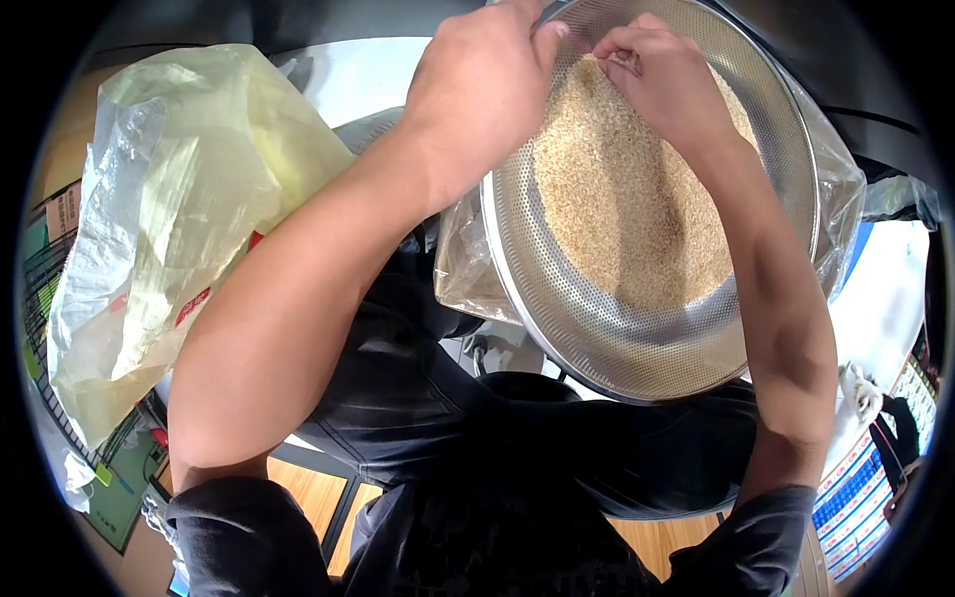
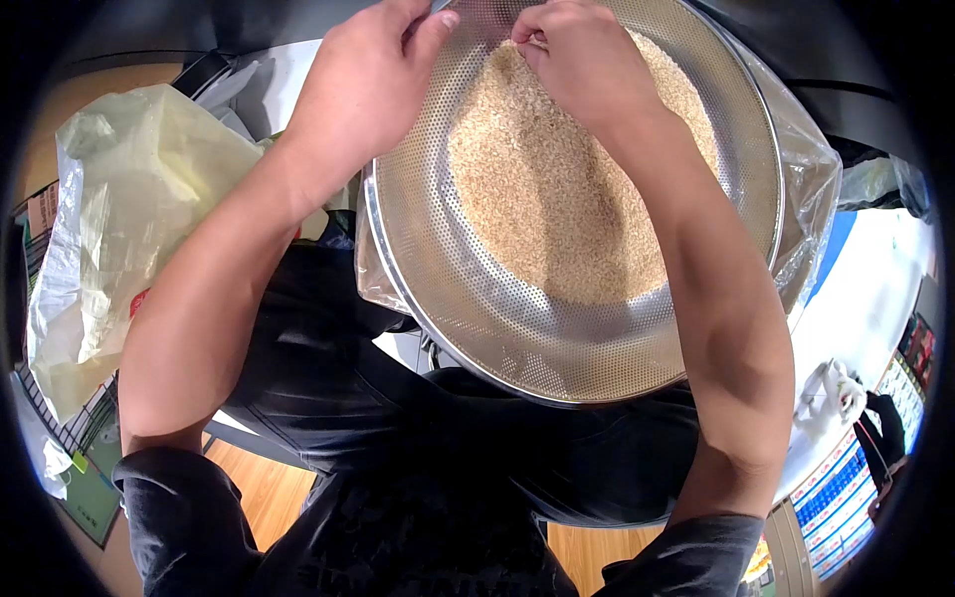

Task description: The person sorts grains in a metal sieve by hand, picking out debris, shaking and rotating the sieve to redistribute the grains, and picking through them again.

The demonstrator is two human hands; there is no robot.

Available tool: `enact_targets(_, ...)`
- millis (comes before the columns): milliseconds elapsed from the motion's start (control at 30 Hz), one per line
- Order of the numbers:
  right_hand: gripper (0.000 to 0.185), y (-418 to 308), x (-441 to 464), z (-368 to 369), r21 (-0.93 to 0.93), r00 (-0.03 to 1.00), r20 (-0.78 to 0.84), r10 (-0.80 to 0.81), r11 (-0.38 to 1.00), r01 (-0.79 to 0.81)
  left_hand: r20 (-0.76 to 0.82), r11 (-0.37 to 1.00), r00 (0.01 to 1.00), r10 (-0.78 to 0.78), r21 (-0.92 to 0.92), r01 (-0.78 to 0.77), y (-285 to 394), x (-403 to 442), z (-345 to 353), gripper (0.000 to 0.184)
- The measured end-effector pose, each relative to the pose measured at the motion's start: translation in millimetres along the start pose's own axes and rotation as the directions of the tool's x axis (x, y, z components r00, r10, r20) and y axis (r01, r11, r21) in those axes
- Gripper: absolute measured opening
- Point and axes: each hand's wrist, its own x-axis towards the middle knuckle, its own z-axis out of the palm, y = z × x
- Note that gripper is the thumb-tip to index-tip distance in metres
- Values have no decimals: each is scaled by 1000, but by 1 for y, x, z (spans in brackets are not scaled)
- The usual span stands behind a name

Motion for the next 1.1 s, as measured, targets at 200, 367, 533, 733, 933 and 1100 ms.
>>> enact_targets(200,16,0,1,-1,-46,1000,16,-13,999,14,3,1000,1000,-9,5,9,-1,0,2,28)
enact_targets(367,14,7,1,-8,32,999,26,-30,999,29,-7,999,1000,-2,51,2,-4,1,5,28)
enact_targets(533,19,0,-24,-59,4,995,-90,-50,999,50,-75,999,997,30,20,-29,-8,1,9,26)
enact_targets(733,23,70,-108,-125,79,944,-113,309,950,-301,-84,999,995,53,15,-52,-5,-1,7,26)
enact_targets(933,25,151,-205,-159,-51,773,-152,616,776,-628,-82,997,995,62,60,-57,-7,2,11,26)
enact_targets(1100,22,163,-220,-149,-79,767,-63,638,763,-641,-55,994,996,73,80,-69,-4,2,9,27)
